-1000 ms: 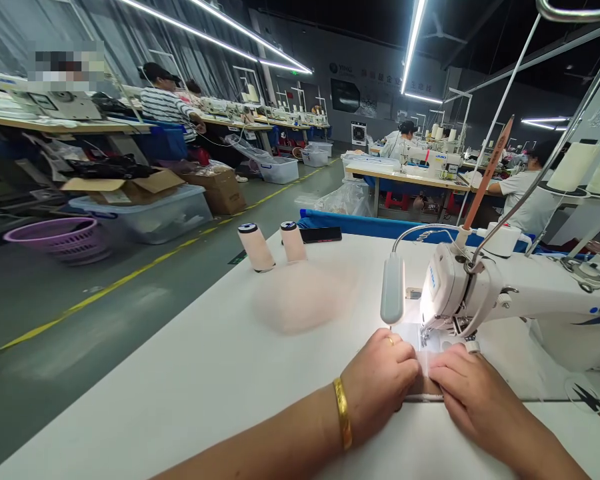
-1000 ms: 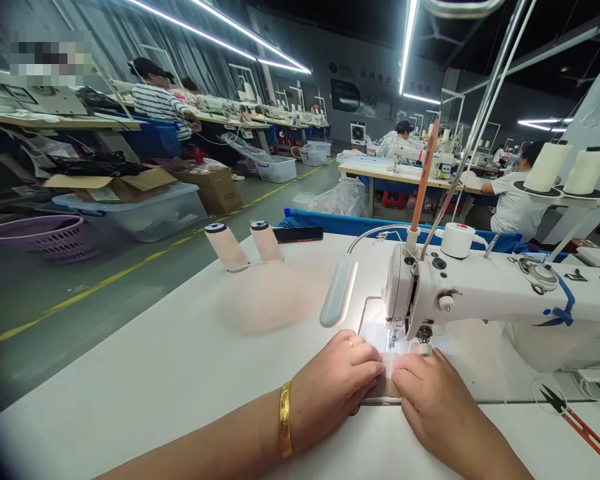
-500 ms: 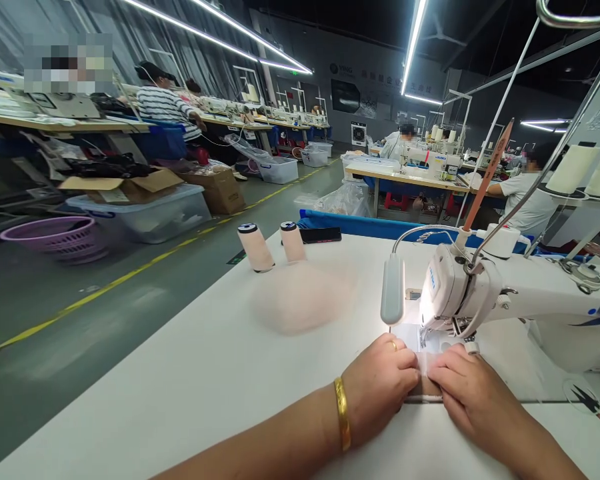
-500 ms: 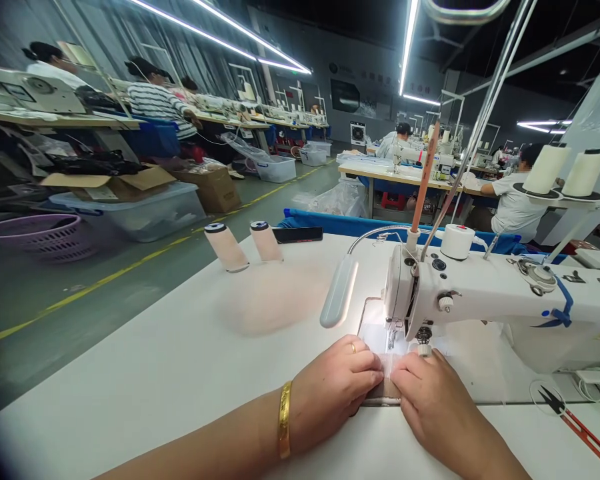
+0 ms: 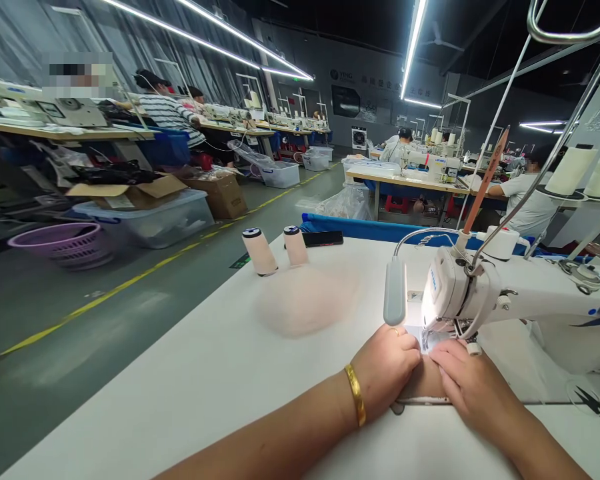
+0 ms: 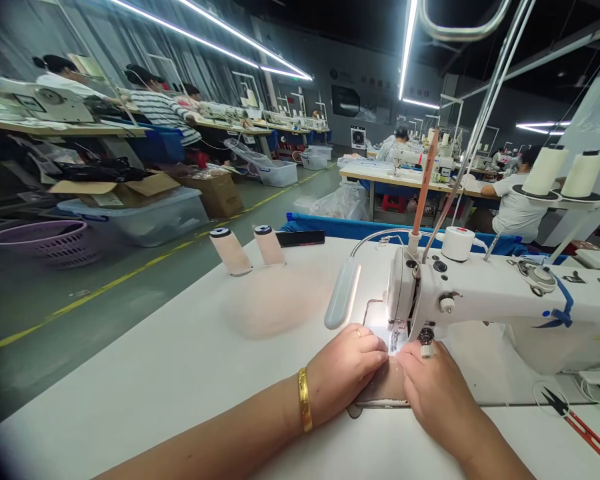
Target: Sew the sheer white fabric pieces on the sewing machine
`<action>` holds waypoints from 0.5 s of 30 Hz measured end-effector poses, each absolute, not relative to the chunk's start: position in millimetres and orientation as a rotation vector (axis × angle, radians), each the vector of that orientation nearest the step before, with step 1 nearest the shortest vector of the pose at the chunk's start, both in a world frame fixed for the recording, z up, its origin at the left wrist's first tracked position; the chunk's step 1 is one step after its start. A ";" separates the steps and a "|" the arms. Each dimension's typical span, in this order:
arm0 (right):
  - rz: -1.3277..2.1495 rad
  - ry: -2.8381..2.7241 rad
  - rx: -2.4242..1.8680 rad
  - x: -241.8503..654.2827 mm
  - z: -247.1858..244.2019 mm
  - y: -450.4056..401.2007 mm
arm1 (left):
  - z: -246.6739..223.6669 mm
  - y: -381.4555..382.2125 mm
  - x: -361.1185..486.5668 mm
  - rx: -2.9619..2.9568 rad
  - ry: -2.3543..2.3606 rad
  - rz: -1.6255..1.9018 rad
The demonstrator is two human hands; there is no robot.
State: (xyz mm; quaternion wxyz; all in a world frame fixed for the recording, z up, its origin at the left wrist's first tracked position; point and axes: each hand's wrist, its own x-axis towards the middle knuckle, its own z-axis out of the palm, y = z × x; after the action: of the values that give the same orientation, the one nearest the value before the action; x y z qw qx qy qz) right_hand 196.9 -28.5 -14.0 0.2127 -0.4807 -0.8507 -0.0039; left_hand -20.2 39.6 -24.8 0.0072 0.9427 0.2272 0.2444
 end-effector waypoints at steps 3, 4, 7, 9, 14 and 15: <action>-0.025 -2.340 -1.375 197.4 -19.1 -25.7 | -25.2 42.3 -18.7 2.973 0.732 0.749; -0.026 -2.335 -1.390 197.5 -21.0 -25.1 | -25.0 42.7 -18.4 2.974 0.739 0.758; -0.058 -2.318 -1.422 197.4 -26.0 -24.4 | -22.8 43.2 -19.3 2.935 0.762 0.803; -0.090 -2.312 -1.427 197.5 -28.6 -24.3 | -20.1 43.5 -21.1 2.886 0.813 0.812; -0.104 -2.334 -1.415 198.8 -31.2 -24.1 | -10.3 40.9 -24.2 2.854 1.066 0.612; -0.105 -2.332 -1.403 198.7 -30.8 -24.6 | -7.7 38.8 -24.3 2.869 1.107 0.552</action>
State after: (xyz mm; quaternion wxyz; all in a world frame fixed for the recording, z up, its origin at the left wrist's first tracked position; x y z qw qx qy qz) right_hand 198.7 -24.6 -30.8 0.2074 -0.5040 -0.8376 -0.0377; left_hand -24.3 38.8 -7.7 0.0088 0.9182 0.3543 0.1768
